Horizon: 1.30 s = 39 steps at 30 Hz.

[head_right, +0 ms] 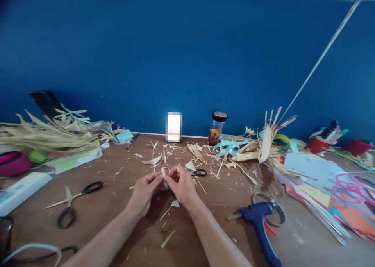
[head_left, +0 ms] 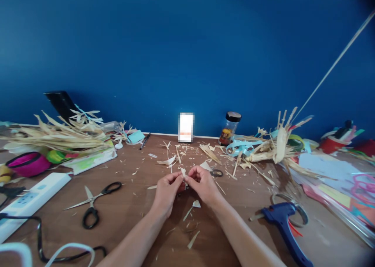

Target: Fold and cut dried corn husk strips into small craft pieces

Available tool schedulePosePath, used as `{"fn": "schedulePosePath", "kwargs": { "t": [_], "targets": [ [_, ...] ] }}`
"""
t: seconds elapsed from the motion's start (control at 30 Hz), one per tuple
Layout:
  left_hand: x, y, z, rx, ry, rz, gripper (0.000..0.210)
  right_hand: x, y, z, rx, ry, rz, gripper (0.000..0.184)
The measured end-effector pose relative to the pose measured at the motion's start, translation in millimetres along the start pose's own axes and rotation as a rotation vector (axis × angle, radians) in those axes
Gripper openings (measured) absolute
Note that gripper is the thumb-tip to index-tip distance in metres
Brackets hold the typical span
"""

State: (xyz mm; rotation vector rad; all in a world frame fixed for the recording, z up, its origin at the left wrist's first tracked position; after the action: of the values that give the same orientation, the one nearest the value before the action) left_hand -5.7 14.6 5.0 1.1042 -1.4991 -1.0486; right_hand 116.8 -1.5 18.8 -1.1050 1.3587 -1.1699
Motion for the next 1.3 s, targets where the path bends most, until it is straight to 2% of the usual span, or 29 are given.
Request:
{"fn": "schedulePosePath", "kwargs": {
  "t": [0.4, 0.7, 0.77, 0.9, 1.07, 1.2, 1.27, 1.3],
  "targets": [
    [1.9, 2.6, -2.4, 0.029, -0.017, -0.022, 0.023, 0.3, -0.4, 0.2, 0.019, 0.007, -0.008, 0.013],
    [-1.1, 0.6, 1.5, -0.1, -0.025, -0.111, 0.023, 0.6, 0.2, 1.2, 0.126, 0.005, 0.059, 0.011],
    [-2.6, 2.0, 3.8, -0.105, 0.027, -0.146, 0.023, 1.1, -0.6, 4.0, 0.236, 0.009, 0.112, 0.009],
    [-7.0, 4.2, 9.1, -0.04, 0.156, -0.164, 0.025, 3.1, -0.9, 9.1, 0.65, -0.031, 0.251, 0.014],
    [-9.0, 3.9, 10.4, -0.004, 0.209, -0.137, 0.027, 3.8, 0.2, 12.8, 1.012, -0.122, 0.159, 0.011],
    [-7.1, 5.1, 8.5, -0.01, 0.202, -0.114, 0.027, 4.6, -4.8, 17.4, 1.223, -0.031, 0.089, 0.014],
    [-6.1, 5.6, 7.8, -0.011, 0.196, -0.109, 0.027, 5.0, -6.1, 16.6, 1.272, 0.0, 0.128, 0.018],
    [-5.9, 5.6, 7.6, -0.012, 0.193, -0.107, 0.027, 4.8, -5.9, 14.8, 1.277, -0.023, 0.169, 0.02]
  ]
}}
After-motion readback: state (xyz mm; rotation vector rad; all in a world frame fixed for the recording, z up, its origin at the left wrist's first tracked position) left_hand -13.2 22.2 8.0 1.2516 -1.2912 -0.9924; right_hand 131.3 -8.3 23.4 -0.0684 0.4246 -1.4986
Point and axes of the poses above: each hand's wrist, its own x-axis away from the middle knuckle, its own z-axis out of the back of the hand, y = z × x, the point moved 1 cm from there along -x, towards the middle knuckle, and after that the axes turned 10 degrees about -x, right-handed, at the moved point
